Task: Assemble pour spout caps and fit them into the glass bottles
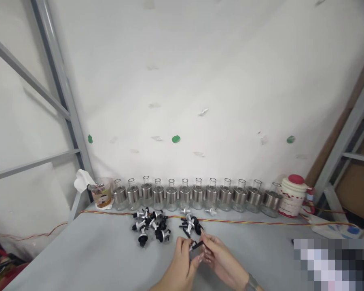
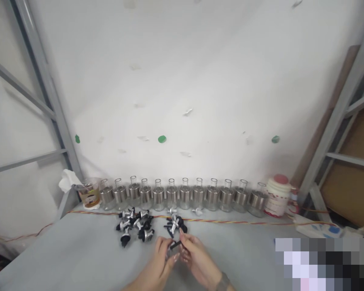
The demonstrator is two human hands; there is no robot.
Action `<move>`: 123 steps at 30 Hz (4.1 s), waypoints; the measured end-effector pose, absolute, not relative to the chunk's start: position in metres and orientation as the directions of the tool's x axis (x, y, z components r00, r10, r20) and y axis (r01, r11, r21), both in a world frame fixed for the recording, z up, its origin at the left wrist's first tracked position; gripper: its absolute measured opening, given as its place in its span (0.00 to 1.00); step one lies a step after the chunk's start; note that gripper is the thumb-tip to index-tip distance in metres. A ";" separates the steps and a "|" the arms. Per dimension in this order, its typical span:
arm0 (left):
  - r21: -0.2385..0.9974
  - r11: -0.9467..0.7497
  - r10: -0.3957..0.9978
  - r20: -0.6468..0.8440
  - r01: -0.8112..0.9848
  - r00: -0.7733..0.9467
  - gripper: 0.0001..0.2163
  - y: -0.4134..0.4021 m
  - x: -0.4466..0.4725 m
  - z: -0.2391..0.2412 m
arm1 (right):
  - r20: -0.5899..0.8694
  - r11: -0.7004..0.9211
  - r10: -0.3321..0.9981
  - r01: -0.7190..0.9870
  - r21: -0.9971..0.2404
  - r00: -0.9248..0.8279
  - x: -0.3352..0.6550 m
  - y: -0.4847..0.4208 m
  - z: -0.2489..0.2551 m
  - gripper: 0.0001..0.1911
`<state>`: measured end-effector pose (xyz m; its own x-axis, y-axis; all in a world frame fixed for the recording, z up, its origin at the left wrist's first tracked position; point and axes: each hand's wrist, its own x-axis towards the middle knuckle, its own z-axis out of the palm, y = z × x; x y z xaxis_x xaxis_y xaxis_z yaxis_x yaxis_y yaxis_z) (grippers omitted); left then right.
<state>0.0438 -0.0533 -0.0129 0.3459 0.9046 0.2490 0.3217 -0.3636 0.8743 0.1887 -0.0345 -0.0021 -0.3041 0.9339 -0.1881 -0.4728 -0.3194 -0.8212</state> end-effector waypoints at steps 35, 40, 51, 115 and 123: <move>0.846 -0.410 0.829 0.188 0.342 0.527 0.15 -0.053 0.036 0.001 | 0.064 0.030 0.909 -0.089 -0.996 -0.413 0.196 -0.024 -0.013 0.22; 0.844 -0.412 0.837 0.200 0.345 0.509 0.14 -0.050 0.035 -0.001 | 0.111 0.052 0.926 -0.170 -0.984 -0.360 0.192 -0.024 -0.020 0.20; 0.968 -0.190 0.895 0.102 0.163 0.435 0.19 -0.047 0.041 -0.013 | 0.251 0.248 0.932 -0.046 -0.968 -0.263 0.187 -0.042 -0.003 0.15; 0.967 0.254 0.946 -0.245 -0.015 0.214 0.27 -0.021 0.042 -0.009 | 0.325 0.358 0.934 0.399 -0.844 -0.149 0.196 -0.050 0.000 0.16; 0.973 -0.011 0.996 -0.009 0.230 0.087 0.23 -0.030 0.036 -0.003 | 0.348 0.372 0.928 0.411 -0.832 -0.135 0.194 -0.048 -0.002 0.16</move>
<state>0.0361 -0.0303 -0.0033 0.0874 0.9961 -0.0092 0.2297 -0.0112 0.9732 0.1937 -0.0482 -0.0016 -0.1353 0.9278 0.3476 0.4112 0.3718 -0.8323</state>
